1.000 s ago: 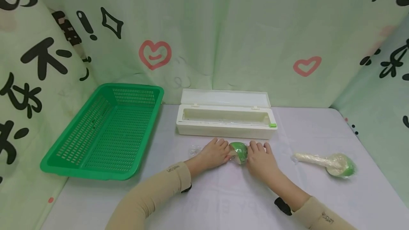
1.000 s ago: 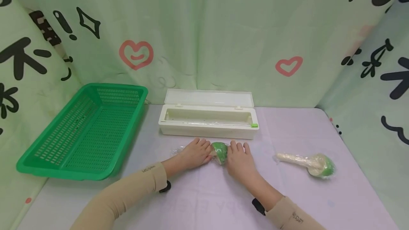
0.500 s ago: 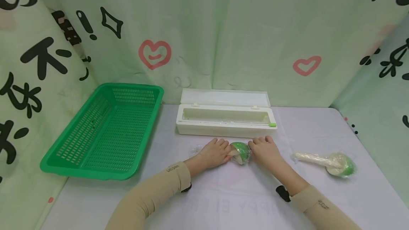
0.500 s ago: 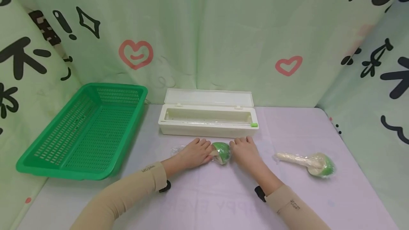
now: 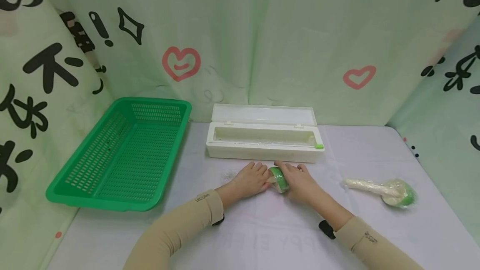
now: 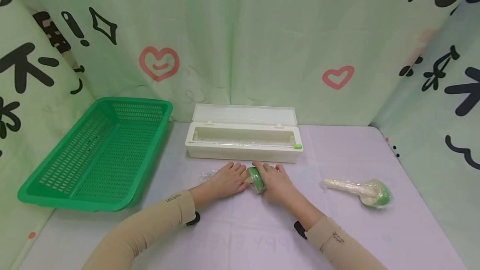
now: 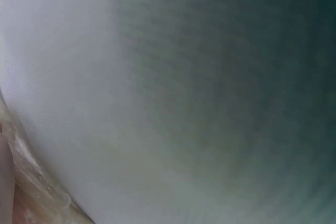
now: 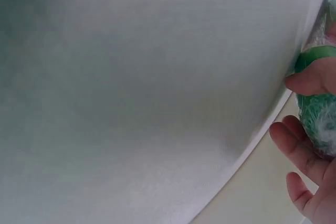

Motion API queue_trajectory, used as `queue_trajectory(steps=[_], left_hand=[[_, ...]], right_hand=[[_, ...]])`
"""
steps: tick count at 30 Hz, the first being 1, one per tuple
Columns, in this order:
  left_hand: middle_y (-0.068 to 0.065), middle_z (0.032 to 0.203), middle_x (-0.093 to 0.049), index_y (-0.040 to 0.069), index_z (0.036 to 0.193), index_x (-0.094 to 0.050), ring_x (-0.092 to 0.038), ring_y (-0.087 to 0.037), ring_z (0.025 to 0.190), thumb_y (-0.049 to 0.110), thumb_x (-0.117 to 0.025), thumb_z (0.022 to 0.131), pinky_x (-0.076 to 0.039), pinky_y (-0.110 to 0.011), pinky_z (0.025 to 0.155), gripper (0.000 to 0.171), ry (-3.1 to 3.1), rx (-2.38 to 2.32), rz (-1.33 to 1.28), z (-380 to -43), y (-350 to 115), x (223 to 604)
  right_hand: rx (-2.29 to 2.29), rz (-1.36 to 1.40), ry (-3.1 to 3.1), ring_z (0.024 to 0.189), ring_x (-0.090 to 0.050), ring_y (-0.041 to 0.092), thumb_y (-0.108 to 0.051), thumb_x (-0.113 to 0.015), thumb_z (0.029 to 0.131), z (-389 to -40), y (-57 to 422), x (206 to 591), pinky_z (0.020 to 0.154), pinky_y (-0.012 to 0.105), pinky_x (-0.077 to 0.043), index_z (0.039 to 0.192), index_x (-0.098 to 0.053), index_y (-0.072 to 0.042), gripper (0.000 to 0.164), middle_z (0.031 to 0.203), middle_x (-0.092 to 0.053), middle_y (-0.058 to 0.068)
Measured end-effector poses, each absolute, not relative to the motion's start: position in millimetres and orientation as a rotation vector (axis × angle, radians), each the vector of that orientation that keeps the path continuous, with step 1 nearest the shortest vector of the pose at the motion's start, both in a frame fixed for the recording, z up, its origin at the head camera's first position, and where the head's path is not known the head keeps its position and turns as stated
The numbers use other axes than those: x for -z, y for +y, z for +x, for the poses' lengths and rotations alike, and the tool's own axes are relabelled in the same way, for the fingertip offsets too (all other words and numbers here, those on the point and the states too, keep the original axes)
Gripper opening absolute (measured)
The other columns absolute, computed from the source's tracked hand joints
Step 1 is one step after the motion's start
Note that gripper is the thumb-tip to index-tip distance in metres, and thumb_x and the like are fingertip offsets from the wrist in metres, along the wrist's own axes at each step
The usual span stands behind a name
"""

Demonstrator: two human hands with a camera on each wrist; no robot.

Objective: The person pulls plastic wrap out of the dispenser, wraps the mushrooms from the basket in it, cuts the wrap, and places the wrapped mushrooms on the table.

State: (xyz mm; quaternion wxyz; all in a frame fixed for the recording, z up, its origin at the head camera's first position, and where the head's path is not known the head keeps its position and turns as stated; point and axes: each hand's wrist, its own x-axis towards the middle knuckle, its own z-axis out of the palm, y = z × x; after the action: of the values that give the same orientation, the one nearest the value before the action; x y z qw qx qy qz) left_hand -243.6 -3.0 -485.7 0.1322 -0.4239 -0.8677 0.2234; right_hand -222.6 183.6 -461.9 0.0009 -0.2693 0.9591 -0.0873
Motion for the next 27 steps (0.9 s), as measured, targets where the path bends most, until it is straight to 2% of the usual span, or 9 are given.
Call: queue_trajectory(steps=[8,12,17,21,25,27], left_hand=[[0.004,0.113,-0.054,0.018,0.119,-0.051,-0.048,-0.011,0.106,0.051,-0.026,0.096,-0.038,-0.029,0.087,0.048,-2.682,-0.513,-1.193,-243.0,-6.7,479.4],[0.004,0.113,-0.054,0.017,0.116,-0.052,-0.048,-0.012,0.108,0.06,-0.033,0.09,-0.038,-0.03,0.088,0.054,-2.788,-0.404,-1.072,-244.2,-23.6,479.5],[0.001,0.099,-0.051,0.015,0.101,-0.055,-0.049,-0.015,0.101,0.062,-0.046,0.082,-0.038,-0.032,0.085,0.052,-2.869,-0.317,-0.892,-246.4,-56.3,484.0],[-0.002,0.097,-0.054,0.011,0.097,-0.057,-0.051,-0.018,0.099,0.055,-0.051,0.084,-0.038,-0.037,0.085,0.046,-2.922,-0.23,-0.845,-243.1,-73.0,481.6],[-0.005,0.087,-0.062,0.007,0.093,-0.059,-0.059,-0.021,0.087,0.047,-0.054,0.086,-0.04,-0.037,0.08,0.041,-3.008,-0.162,-0.771,-237.7,-75.5,474.6],[-0.005,0.079,-0.063,0.006,0.086,-0.06,-0.06,-0.022,0.077,0.043,-0.058,0.084,-0.04,-0.037,0.076,0.037,-3.053,-0.13,-0.716,-236.0,-73.8,471.9]], right_hand=[[0.298,-0.864,3.029,0.095,-0.056,0.024,-0.021,-0.078,0.062,-225.2,183.1,465.1,0.077,0.048,-0.032,0.126,-0.041,-0.008,0.075,0.107,-0.059,0.013],[0.258,-0.882,3.067,0.091,-0.057,0.023,-0.027,-0.082,0.06,-226.0,183.7,464.9,0.077,0.046,-0.031,0.123,-0.043,-0.009,0.076,0.102,-0.061,0.012],[0.188,-0.896,3.09,0.09,-0.058,0.023,-0.029,-0.084,0.058,-226.3,184.8,464.3,0.078,0.047,-0.031,0.121,-0.044,-0.007,0.077,0.097,-0.062,0.011],[0.132,-0.89,3.081,0.095,-0.059,0.028,-0.028,-0.083,0.059,-227.0,184.5,462.9,0.083,0.052,-0.031,0.121,-0.044,-0.006,0.077,0.103,-0.062,0.013],[0.086,-0.897,3.079,0.099,-0.058,0.031,-0.028,-0.084,0.059,-227.9,183.4,460.8,0.085,0.054,-0.031,0.121,-0.045,-0.005,0.076,0.109,-0.062,0.013],[0.066,-0.902,3.075,0.1,-0.058,0.032,-0.029,-0.084,0.059,-227.9,183.1,459.4,0.085,0.055,-0.03,0.122,-0.045,-0.005,0.078,0.109,-0.061,0.013]])
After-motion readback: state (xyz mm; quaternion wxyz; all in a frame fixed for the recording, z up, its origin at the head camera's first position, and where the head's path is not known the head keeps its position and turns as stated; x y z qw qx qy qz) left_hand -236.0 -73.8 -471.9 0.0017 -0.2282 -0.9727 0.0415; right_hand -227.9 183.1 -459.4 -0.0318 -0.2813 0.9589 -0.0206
